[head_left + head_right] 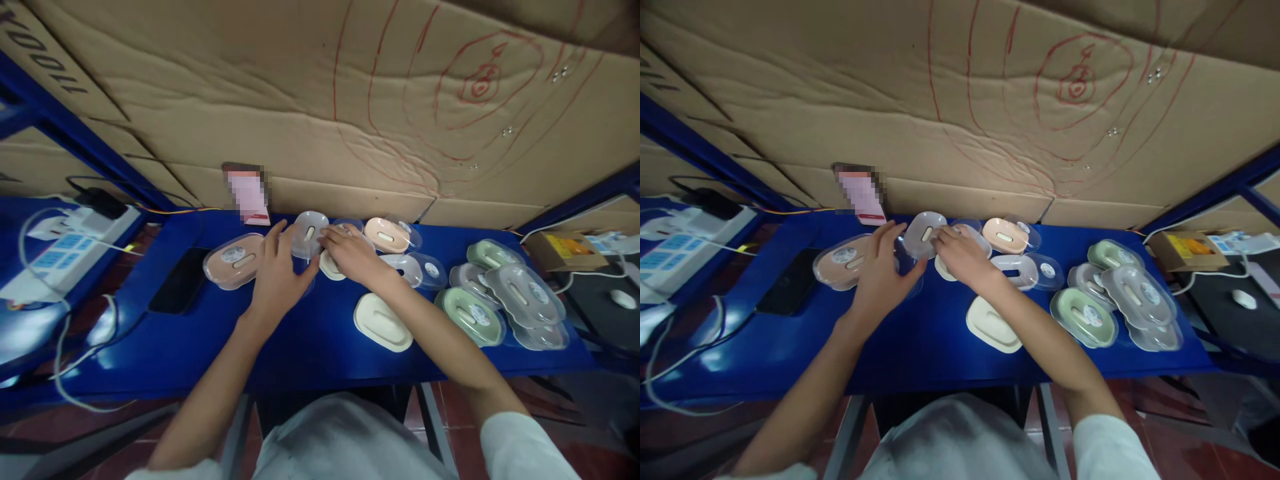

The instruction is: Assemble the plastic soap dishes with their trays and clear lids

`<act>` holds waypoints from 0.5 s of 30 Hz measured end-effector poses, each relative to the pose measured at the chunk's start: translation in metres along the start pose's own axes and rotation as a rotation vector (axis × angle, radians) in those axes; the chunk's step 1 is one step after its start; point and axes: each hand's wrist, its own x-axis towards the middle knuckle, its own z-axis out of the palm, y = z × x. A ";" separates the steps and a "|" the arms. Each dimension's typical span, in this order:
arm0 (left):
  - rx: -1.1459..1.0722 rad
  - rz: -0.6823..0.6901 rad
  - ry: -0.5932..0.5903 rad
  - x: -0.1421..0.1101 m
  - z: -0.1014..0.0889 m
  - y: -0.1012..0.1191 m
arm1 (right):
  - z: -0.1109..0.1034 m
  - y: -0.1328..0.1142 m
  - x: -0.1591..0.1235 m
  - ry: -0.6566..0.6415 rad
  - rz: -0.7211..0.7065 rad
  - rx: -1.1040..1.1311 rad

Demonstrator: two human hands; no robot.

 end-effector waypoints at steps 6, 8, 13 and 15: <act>-0.021 -0.009 -0.145 -0.078 -0.007 0.017 | 0.019 0.001 0.064 -0.199 -0.013 -0.009; -0.028 0.059 -0.229 -0.083 -0.003 0.013 | 0.023 0.003 0.067 -0.193 -0.018 -0.007; 0.094 0.117 -0.133 -0.049 -0.023 -0.023 | 0.022 0.010 0.061 -0.201 -0.059 0.008; 0.230 0.030 -0.052 -0.034 -0.037 -0.049 | 0.019 0.012 0.060 -0.214 -0.071 0.017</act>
